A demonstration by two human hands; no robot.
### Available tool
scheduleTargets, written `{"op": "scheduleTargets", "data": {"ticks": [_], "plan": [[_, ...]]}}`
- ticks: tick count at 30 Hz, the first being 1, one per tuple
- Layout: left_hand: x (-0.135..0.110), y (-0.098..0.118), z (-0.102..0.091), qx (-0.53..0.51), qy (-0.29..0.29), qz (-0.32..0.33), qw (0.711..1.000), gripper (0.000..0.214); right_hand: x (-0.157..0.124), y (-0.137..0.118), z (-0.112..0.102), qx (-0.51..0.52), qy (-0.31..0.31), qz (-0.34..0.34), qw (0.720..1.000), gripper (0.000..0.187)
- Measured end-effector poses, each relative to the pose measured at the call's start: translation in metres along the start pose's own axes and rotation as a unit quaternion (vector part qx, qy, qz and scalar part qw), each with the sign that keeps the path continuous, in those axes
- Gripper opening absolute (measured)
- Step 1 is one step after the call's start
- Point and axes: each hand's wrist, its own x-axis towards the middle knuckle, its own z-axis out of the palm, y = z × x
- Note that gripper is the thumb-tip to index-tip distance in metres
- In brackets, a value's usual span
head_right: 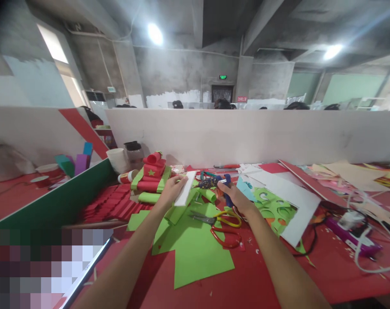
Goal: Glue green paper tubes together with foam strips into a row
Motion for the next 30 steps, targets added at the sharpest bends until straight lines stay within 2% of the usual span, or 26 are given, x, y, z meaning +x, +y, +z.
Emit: {"op": "scheduleTargets", "data": {"ticks": [2,5,7,8,12,14,17,19,24,30], "plan": [[-0.001,0.000,0.001,-0.023,-0.006,-0.007,1.000,0.032,0.000,-0.001,-0.001,0.053,-0.013,-0.008,0.998,0.052],[-0.002,0.000,0.003,-0.067,-0.021,-0.022,0.997,0.036,0.005,0.003,-0.003,0.101,0.071,-0.022,0.992,0.049],[-0.003,0.001,0.003,-0.088,-0.025,-0.027,0.995,0.038,0.009,0.006,-0.005,0.091,0.128,-0.007,0.988,0.047],[-0.003,0.001,0.002,-0.093,-0.023,-0.029,0.995,0.038,0.010,0.007,-0.007,0.074,0.136,0.009,0.988,0.047],[-0.001,0.000,0.001,-0.104,-0.009,-0.046,0.993,0.034,0.005,0.006,-0.015,0.032,0.066,0.048,0.996,0.048],[0.001,-0.001,0.001,-0.126,-0.003,-0.058,0.990,0.033,0.001,0.004,-0.016,0.064,0.036,0.036,0.997,0.050],[0.005,-0.005,0.001,-0.184,-0.006,-0.072,0.980,0.032,0.001,0.001,-0.012,0.133,0.037,-0.004,0.990,0.056],[0.007,-0.008,0.001,-0.223,-0.012,-0.081,0.971,0.030,0.004,0.001,-0.008,0.171,0.062,-0.041,0.983,0.057],[0.004,-0.005,0.002,-0.299,-0.015,-0.094,0.949,0.027,0.015,0.009,0.004,0.218,0.166,-0.109,0.956,0.040],[-0.003,0.004,0.006,-0.359,-0.040,-0.096,0.928,0.023,0.024,0.026,0.021,0.173,0.261,-0.111,0.943,0.034]]}}
